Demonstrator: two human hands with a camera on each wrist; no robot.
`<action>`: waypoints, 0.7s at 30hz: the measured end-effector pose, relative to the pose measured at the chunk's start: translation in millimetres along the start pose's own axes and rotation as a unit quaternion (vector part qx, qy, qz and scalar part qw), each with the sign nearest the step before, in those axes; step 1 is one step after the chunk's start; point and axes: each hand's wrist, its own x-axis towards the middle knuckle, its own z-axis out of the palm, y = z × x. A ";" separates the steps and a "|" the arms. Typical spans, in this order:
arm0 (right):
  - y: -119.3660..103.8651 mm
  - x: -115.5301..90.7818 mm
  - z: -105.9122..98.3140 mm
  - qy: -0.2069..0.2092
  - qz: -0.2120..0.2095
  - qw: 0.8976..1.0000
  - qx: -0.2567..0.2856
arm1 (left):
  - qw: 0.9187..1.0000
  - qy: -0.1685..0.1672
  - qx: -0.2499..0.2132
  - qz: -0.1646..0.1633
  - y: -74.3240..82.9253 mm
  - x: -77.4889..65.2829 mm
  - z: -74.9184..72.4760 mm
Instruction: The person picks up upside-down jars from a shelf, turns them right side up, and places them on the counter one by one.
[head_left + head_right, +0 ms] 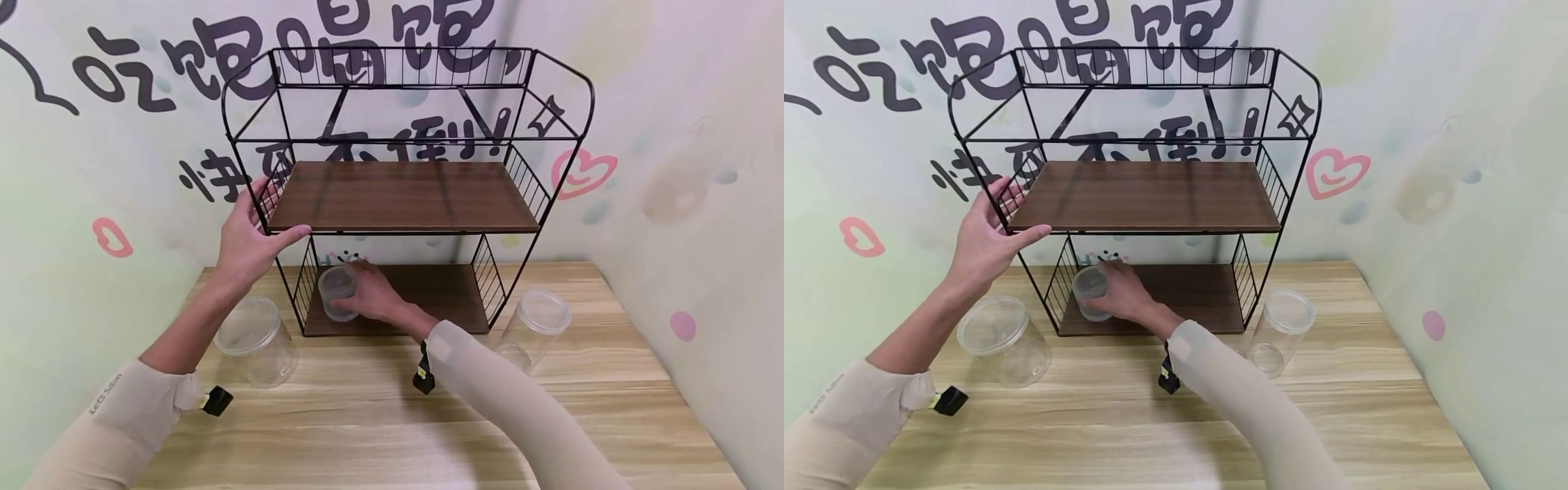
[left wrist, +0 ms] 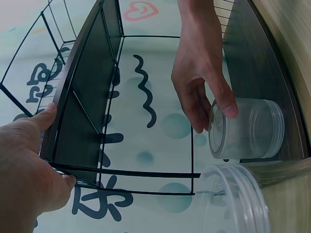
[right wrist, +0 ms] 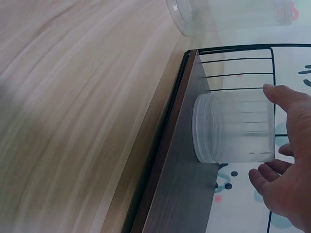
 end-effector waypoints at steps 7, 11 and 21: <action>-1.8 2.5 4.7 -0.008 0.014 1.000 0.002 | 1.000 0.002 -0.008 0.004 -1.4 0.1 1.8; -2.7 1.0 5.4 -0.009 0.030 1.000 0.005 | 1.000 0.000 -0.012 0.007 -2.0 0.5 3.7; -5.3 -9.3 -0.5 0.000 0.020 1.000 -0.011 | 0.999 0.011 -0.035 0.010 -2.1 -1.8 4.9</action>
